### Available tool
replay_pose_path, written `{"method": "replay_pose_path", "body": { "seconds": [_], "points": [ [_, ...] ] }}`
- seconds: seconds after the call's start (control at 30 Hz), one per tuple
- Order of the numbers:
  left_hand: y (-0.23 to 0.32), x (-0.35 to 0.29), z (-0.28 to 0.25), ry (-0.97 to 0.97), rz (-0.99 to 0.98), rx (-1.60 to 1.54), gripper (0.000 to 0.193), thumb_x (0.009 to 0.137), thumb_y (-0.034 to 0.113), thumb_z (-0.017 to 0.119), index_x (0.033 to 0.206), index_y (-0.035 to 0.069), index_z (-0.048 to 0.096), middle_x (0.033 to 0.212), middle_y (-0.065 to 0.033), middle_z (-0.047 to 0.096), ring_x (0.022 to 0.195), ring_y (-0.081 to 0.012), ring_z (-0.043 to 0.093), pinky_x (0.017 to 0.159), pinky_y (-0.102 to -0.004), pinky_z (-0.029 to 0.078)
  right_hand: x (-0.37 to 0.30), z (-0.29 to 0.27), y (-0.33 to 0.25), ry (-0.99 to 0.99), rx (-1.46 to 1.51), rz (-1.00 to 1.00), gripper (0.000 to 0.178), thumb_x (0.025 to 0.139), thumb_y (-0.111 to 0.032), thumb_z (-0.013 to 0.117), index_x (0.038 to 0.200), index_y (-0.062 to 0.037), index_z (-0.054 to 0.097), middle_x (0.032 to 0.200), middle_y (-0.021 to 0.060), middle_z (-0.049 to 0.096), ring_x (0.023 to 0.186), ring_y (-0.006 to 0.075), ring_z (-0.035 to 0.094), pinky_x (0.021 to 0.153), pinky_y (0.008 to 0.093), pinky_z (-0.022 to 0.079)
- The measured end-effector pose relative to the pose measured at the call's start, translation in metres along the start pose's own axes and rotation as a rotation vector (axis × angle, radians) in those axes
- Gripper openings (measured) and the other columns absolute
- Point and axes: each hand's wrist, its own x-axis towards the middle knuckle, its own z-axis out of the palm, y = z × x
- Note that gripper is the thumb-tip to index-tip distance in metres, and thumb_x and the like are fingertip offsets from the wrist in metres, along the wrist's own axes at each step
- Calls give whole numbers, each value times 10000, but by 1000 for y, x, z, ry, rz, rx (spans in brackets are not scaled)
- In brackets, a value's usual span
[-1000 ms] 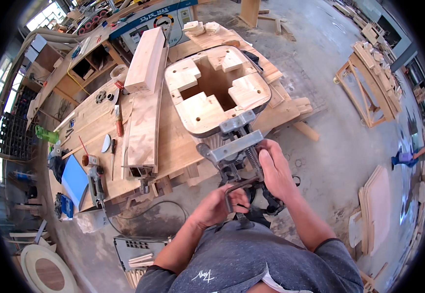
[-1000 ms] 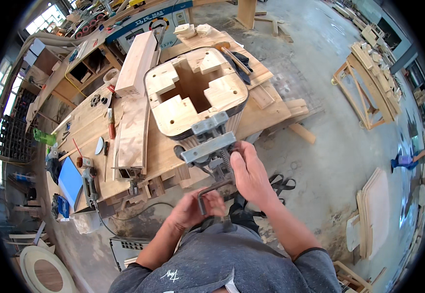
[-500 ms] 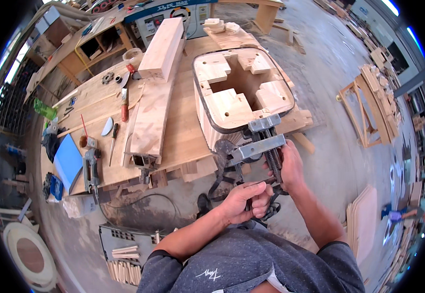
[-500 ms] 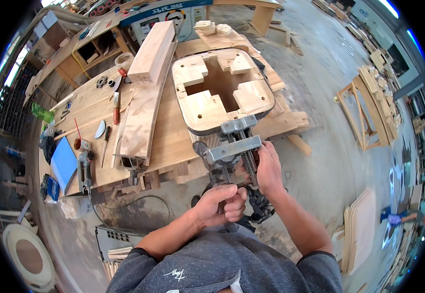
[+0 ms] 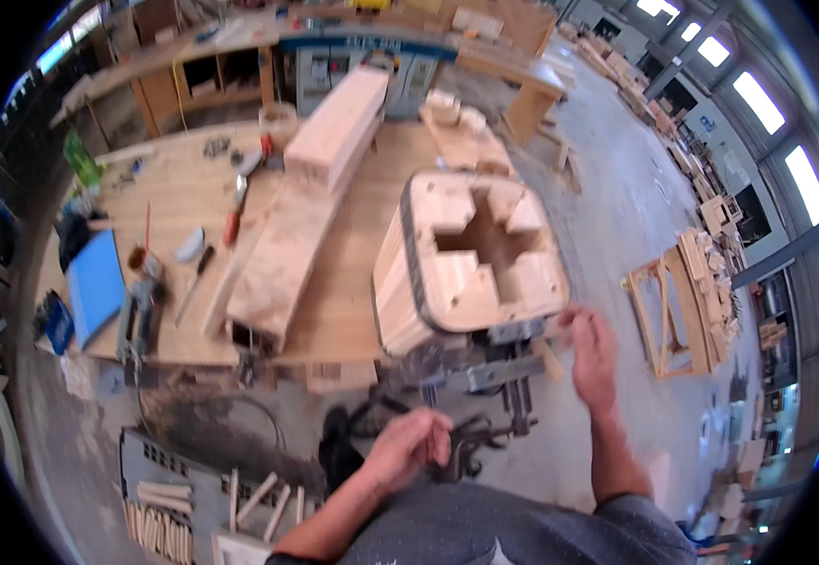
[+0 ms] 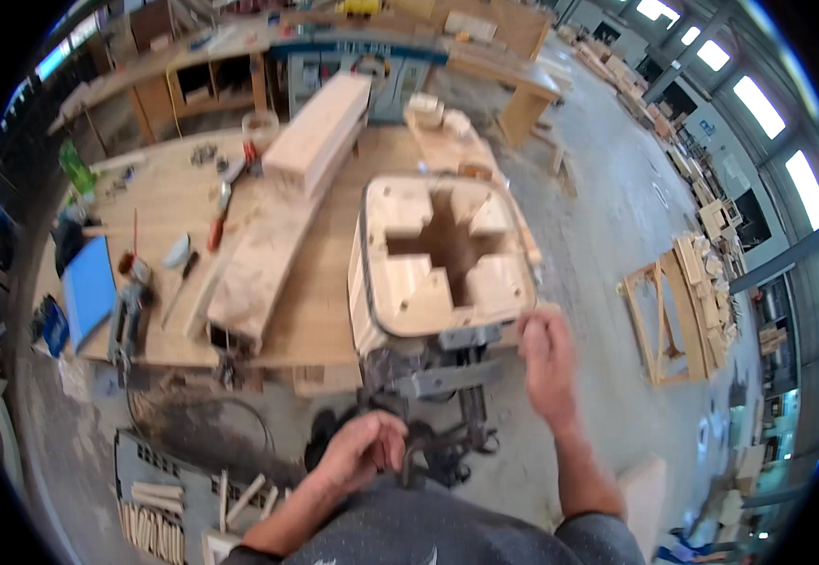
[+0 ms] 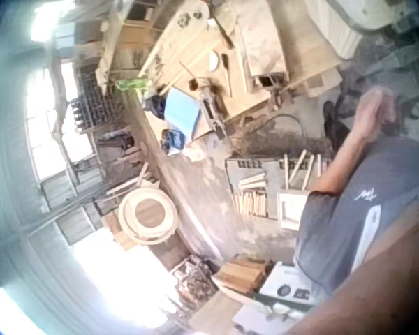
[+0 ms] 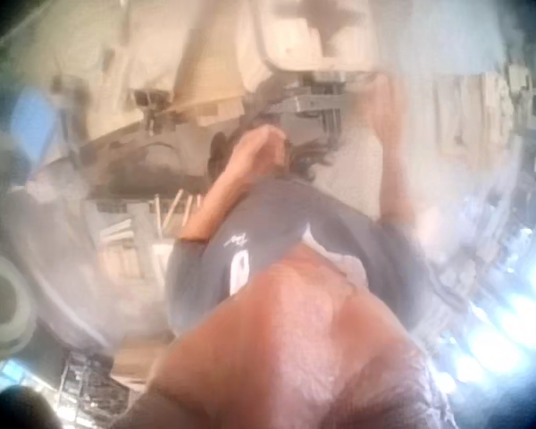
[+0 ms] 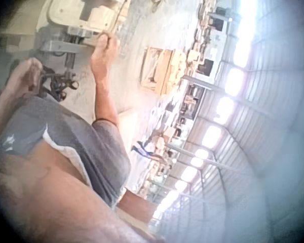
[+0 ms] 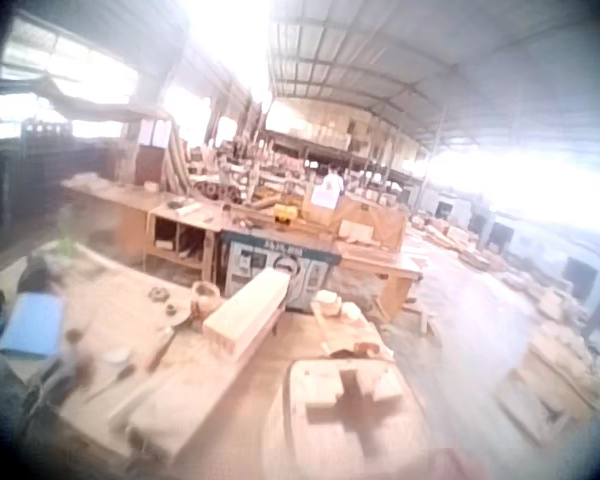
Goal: The person uses a ratchet strap tool to secure a stack of wooden chair seat frames. They wrap the strap around the stack, thread it through the tensioner, and tighten it using the handle. The person then removes the strap and repeats the process on a different stack of wooden frames.
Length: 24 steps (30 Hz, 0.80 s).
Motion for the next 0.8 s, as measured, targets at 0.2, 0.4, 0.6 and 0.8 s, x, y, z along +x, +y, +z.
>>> {"method": "replay_pose_path", "body": {
  "seconds": [0.2, 0.4, 0.6, 0.8],
  "points": [
    [27, 16, -40, 179, 39, 126, 216, 1040, 252, 603, 1061, 38, 621, 744, -28, 623, 647, -94, 576, 598, -228, 427, 60, 54, -57, -124, -433, -253, 300, 1027, -178, 540, 1269, -23, 628, 1259, 166, 642, 1157, 300, 612, 1007, 376, 453],
    [65, 22, -91, 264, 70, 137, 126, 1025, 191, 605, 1025, 66, 622, 750, -4, 628, 655, -70, 556, 621, -228, 417, 83, 79, -49, -334, -750, -106, 381, 1050, -321, 491, 1189, -2, 646, 1170, 194, 650, 1134, 349, 571, 1096, 438, 339],
    [84, 36, -126, 309, 34, 137, 130, 1013, 176, 615, 1000, 48, 602, 752, 0, 613, 660, -77, 554, 639, -239, 444, 90, 92, -51, -348, -819, -45, 426, 1077, -358, 387, 1037, -17, 640, 1019, 178, 614, 1077, 348, 508, 1091, 447, 289],
    [79, 53, -140, 264, -29, 108, 114, 1004, 146, 626, 1004, 37, 594, 761, 5, 600, 668, -74, 550, 632, -235, 443, 90, 89, -47, -360, -828, -66, 399, 1070, -323, 390, 1011, -26, 650, 973, 155, 603, 1047, 332, 528, 1089, 446, 298]
  ]
}}
